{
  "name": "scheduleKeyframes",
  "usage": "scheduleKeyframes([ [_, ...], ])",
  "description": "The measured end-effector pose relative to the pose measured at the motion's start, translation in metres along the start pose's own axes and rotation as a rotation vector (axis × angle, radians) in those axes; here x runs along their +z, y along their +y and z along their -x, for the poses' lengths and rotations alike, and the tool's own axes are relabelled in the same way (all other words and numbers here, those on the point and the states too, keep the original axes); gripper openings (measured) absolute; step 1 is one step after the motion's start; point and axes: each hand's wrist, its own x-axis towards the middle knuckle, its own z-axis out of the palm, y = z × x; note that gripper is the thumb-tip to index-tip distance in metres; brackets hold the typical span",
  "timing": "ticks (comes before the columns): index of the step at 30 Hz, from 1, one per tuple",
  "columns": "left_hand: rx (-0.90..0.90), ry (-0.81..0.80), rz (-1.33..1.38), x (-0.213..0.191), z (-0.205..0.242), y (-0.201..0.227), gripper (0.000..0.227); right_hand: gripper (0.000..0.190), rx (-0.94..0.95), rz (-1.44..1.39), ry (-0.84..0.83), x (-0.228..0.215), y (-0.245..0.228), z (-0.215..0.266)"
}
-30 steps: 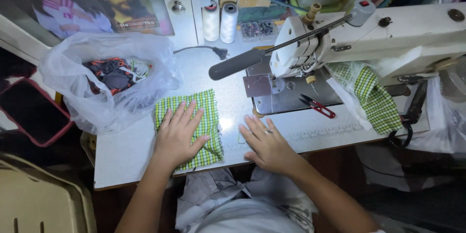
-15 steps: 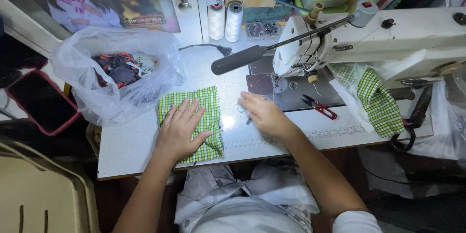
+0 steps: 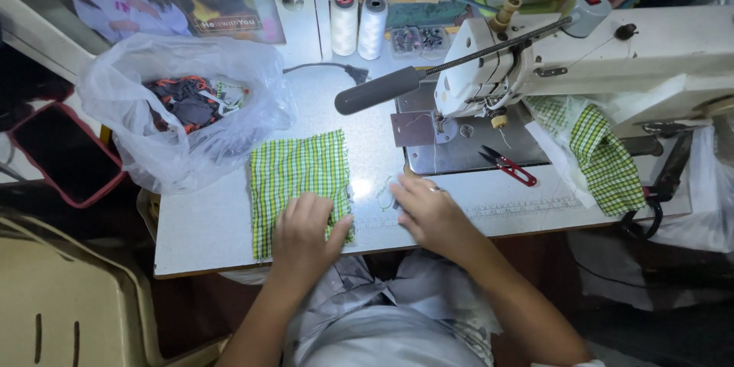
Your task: The person uses pink-handled shears to trim the edges of a green and yellow checkered fabric piece on a white table. After cutting, the person folds the fabric and handles a white strip of material.
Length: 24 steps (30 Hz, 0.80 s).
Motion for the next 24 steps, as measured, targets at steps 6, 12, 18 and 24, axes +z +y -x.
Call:
scheduleKeyframes([
  [6,-0.01,0.079,-0.137,0.02,-0.001,0.009,0.039,0.014,-0.062,0.14,0.102,0.044,0.002,-0.011],
  [12,-0.129,0.011,-0.011,0.015,-0.003,0.016,0.02,0.02,-0.028,0.025,0.193,0.058,0.004,-0.022],
  [18,-0.226,0.024,0.198,-0.005,-0.012,0.022,0.023,0.006,0.289,-0.815,0.119,0.041,-0.026,-0.049],
  [24,-0.32,-0.001,0.411,-0.015,-0.014,0.018,0.024,0.013,0.316,-1.189,0.128,0.047,-0.052,-0.06],
])
